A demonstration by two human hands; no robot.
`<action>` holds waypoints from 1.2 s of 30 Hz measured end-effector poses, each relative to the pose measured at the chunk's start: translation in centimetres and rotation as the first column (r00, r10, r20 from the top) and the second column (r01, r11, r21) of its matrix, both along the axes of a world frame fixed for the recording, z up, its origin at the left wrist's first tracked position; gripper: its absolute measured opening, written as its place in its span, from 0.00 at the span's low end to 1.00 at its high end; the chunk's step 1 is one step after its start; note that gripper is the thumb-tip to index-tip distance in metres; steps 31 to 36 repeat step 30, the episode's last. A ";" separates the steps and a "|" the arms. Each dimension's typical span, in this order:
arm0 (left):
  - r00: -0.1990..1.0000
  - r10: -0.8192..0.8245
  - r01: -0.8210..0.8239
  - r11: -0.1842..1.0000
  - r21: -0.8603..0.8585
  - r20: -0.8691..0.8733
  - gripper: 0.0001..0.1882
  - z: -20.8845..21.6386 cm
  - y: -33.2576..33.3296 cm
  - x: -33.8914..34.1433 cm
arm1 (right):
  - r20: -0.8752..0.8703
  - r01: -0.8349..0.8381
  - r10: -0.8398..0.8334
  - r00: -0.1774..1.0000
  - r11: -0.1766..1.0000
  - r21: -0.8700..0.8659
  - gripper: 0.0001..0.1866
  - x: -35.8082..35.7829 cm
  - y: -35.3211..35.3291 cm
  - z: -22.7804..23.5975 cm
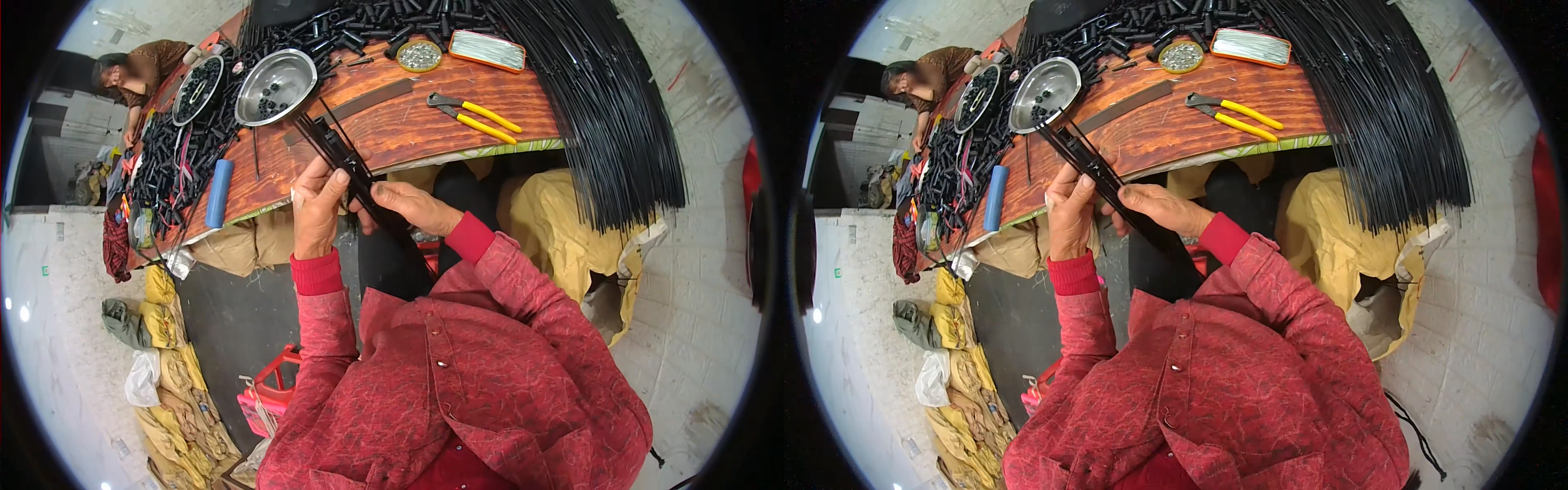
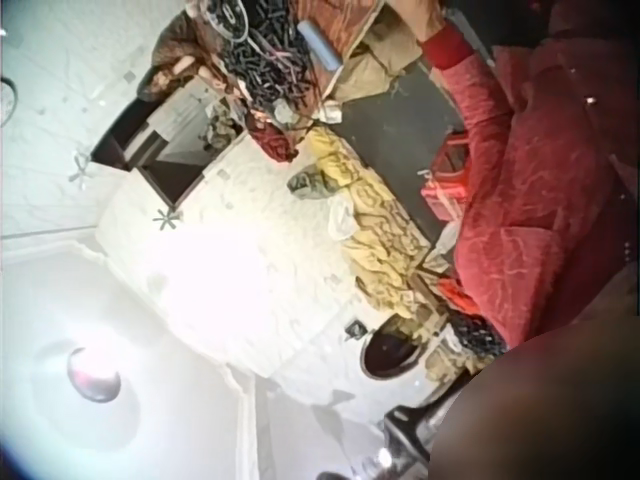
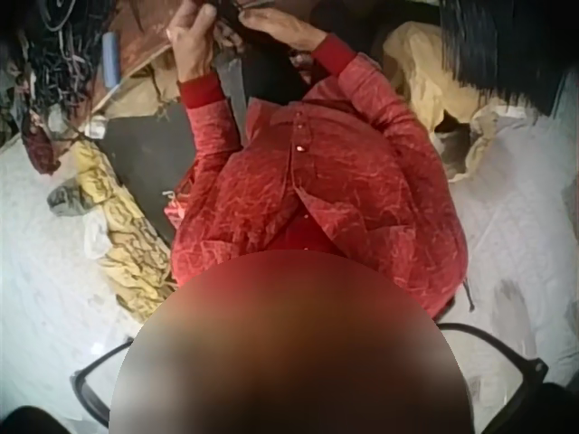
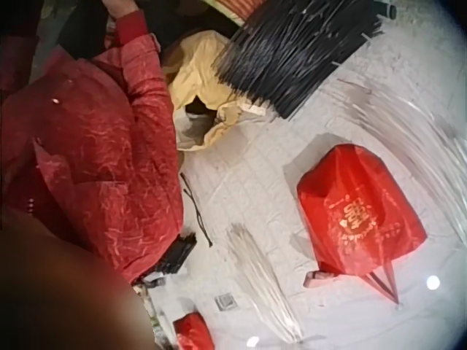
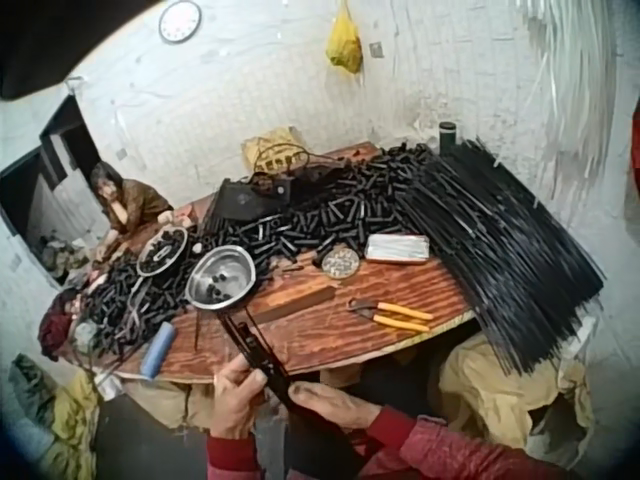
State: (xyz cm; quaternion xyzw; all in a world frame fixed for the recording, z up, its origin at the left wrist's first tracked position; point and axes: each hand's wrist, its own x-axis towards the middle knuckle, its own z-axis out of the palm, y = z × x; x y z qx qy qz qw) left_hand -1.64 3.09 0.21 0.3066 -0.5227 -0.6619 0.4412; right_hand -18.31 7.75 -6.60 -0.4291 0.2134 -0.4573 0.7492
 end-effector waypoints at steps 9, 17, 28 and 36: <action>0.997 0.082 -0.082 0.994 -0.065 -0.005 0.17 -0.3 0.2 -0.8 | -0.319 0.531 -0.842 0.436 0.527 -0.664 0.11 -2.2 0.1 8.3; 0.992 0.088 -0.091 0.996 -0.021 -0.089 0.16 -0.5 0.2 -1.4 | -0.371 0.465 -0.844 0.388 0.526 -0.712 0.09 -2.0 -1.3 9.6; 0.991 0.044 -0.040 0.999 0.034 -0.125 0.21 -0.5 0.1 -1.3 | -0.369 0.549 -0.706 0.605 0.705 -0.448 0.07 -3.0 -3.2 6.9; 0.994 0.054 -0.052 0.998 0.025 -0.098 0.22 -0.8 -0.2 -1.3 | -0.369 0.542 -0.644 0.670 0.764 -0.349 0.07 -2.6 -3.4 7.0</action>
